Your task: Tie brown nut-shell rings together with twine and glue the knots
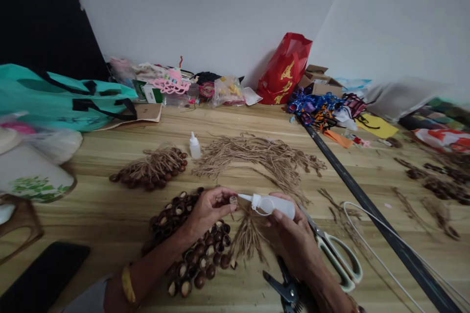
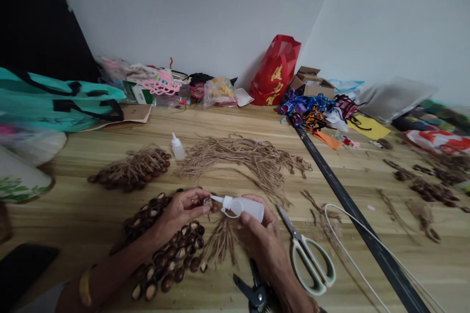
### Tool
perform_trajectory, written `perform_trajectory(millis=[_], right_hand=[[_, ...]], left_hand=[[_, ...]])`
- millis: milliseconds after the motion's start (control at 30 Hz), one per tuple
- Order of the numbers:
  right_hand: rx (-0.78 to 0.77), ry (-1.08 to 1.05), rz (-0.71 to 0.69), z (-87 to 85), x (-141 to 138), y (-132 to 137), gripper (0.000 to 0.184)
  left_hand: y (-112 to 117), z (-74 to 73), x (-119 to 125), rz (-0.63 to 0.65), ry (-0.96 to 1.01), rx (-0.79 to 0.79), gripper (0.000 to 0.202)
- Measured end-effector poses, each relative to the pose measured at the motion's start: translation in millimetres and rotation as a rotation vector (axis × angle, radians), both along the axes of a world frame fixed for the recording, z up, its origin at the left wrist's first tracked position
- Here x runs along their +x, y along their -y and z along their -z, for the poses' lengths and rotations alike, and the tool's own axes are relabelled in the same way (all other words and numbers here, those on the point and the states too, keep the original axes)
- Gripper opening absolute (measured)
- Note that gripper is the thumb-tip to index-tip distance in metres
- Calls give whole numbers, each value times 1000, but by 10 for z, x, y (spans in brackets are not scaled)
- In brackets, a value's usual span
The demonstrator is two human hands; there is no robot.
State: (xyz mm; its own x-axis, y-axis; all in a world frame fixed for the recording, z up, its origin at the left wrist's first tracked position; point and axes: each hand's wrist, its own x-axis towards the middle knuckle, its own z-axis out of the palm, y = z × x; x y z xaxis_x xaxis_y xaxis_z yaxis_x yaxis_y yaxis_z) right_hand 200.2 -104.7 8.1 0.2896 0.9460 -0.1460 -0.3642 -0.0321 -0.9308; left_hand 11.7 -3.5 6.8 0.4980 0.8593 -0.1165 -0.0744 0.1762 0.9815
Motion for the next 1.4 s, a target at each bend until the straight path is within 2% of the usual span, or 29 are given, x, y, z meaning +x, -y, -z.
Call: perform_trajectory(millis=[233, 500, 833, 1000, 1400], right_hand=[[81, 27, -12, -39, -41, 14, 33], [35, 252, 87, -97, -33, 13, 36], [102, 328, 31, -143, -62, 59, 29], [180, 393, -6, -125, -71, 86, 26], [207, 492, -41, -149, -87, 103, 27]], left_hand=[[12, -23, -14, 24, -5, -15, 31], [20, -50, -16, 68, -33, 34, 32], [2, -2, -17, 75, -107, 96, 31], [20, -22, -15, 115, -113, 94, 31], [22, 46, -34, 210, -134, 145, 32]])
